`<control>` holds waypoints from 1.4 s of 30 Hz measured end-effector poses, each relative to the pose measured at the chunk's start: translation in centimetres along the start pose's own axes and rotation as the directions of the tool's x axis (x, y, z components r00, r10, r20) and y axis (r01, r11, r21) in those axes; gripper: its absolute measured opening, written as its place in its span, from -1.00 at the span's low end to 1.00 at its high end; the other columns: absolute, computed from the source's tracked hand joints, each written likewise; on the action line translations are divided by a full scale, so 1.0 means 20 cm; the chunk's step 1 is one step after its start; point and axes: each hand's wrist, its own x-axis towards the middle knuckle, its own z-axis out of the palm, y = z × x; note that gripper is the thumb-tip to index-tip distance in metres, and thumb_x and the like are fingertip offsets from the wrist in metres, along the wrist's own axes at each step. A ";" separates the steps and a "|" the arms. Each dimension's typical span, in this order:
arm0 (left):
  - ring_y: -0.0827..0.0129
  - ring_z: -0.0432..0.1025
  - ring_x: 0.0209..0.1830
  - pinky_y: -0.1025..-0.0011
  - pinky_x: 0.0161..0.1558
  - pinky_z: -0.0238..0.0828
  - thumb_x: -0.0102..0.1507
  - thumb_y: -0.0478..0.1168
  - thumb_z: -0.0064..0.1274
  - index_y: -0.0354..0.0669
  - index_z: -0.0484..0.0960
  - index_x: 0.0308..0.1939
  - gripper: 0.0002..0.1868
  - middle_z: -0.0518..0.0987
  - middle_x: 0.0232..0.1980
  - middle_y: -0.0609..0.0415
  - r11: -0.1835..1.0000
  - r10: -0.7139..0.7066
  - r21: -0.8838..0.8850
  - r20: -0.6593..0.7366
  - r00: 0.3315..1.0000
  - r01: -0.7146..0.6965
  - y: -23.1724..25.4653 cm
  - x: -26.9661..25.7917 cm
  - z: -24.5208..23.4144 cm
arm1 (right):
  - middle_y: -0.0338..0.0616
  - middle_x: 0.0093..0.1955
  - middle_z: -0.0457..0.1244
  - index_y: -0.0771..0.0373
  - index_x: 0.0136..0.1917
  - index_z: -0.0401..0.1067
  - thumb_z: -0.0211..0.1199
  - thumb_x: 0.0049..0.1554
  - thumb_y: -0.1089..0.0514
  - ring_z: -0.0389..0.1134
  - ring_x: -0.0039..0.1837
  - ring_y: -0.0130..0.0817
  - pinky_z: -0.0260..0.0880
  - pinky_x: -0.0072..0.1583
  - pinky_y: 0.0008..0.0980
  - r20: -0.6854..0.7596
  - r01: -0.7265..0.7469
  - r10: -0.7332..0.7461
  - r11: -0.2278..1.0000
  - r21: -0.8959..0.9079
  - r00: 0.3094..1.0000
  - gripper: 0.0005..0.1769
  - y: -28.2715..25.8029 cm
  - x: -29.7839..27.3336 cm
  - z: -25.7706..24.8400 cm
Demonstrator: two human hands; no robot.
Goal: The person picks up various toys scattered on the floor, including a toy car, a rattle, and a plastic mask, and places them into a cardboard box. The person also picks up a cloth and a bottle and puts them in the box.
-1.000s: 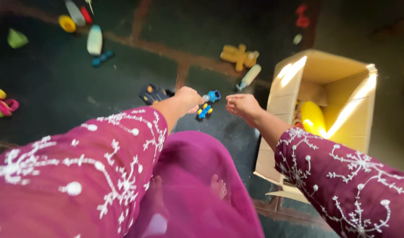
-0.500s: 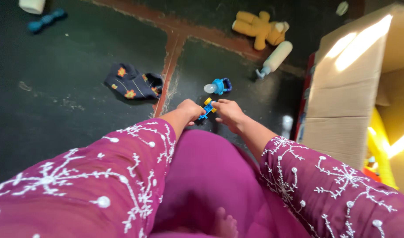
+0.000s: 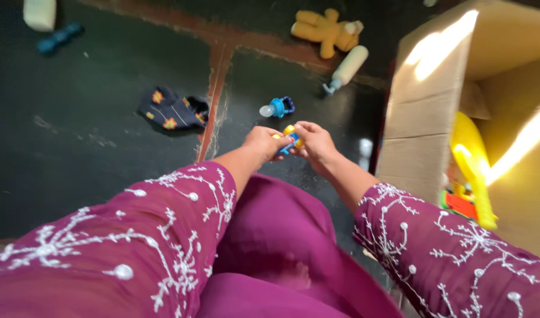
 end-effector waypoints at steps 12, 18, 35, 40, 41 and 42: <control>0.41 0.58 -0.32 0.42 -0.36 0.64 0.10 -0.29 0.35 -0.16 0.76 -0.06 -0.68 0.70 -0.17 0.05 0.984 0.042 0.161 0.193 0.980 -0.074 0.84 -0.74 0.41 | -0.27 -0.33 0.22 0.14 -0.02 0.39 0.21 0.26 -0.18 0.23 -0.38 -0.47 0.32 -0.32 -0.48 -0.212 0.086 -0.039 0.972 0.218 0.977 -0.65 -0.62 -1.02 -0.20; 0.46 0.58 -0.29 0.48 -0.31 0.59 0.09 -0.42 0.29 -0.07 0.76 -0.01 -0.61 0.71 -0.13 0.10 0.969 0.068 0.224 0.172 0.983 -0.106 0.93 -0.94 0.89 | -0.27 -0.01 0.34 0.04 0.29 0.40 0.22 0.13 0.23 0.43 -0.13 -0.47 0.57 -0.07 -0.42 -0.477 0.334 -0.119 0.855 0.396 0.871 -0.57 -0.59 -1.38 -0.51; 0.31 0.59 -0.39 0.48 -0.46 0.61 0.15 -0.37 0.29 -0.21 0.73 -0.03 -0.71 0.68 -0.19 -0.04 0.909 -0.154 0.417 0.279 0.948 0.025 1.27 -1.27 1.76 | -0.12 0.04 0.31 0.21 0.33 0.39 0.20 0.25 0.13 0.38 -0.06 -0.34 0.51 0.04 -0.32 -0.506 0.204 0.080 0.853 0.481 0.859 -0.61 -0.77 -1.97 -1.35; 0.25 0.62 -0.19 0.46 -0.37 0.66 0.18 -0.38 0.29 -0.33 0.66 0.00 -0.69 0.62 -0.05 -0.04 0.880 -0.209 0.470 0.248 0.946 0.071 1.34 -1.25 1.90 | -0.12 0.21 0.33 0.25 0.45 0.28 0.20 0.23 0.20 0.45 0.13 -0.34 0.52 0.19 -0.37 -0.434 0.083 0.147 0.880 0.468 0.889 -0.48 -0.79 -1.91 -1.49; 0.25 0.61 -0.15 0.46 -0.34 0.66 0.19 -0.35 0.30 -0.35 0.65 0.01 -0.67 0.61 -0.02 -0.05 0.862 -0.213 0.502 0.236 0.948 0.069 1.36 -1.26 1.93 | -0.11 0.22 0.32 0.24 0.47 0.26 0.20 0.23 0.20 0.43 0.14 -0.34 0.52 0.19 -0.37 -0.446 0.066 0.165 0.887 0.457 0.880 -0.45 -0.80 -1.91 -1.50; 0.24 0.60 -0.14 0.46 -0.33 0.65 0.19 -0.34 0.29 -0.32 0.65 0.02 -0.68 0.60 -0.02 -0.03 0.858 -0.217 0.509 0.246 0.945 0.064 1.37 -1.26 1.96 | -0.10 0.23 0.31 0.23 0.49 0.25 0.20 0.22 0.21 0.42 0.15 -0.34 0.51 0.19 -0.37 -0.458 0.047 0.183 0.894 0.447 0.870 -0.42 -0.82 -1.90 -1.50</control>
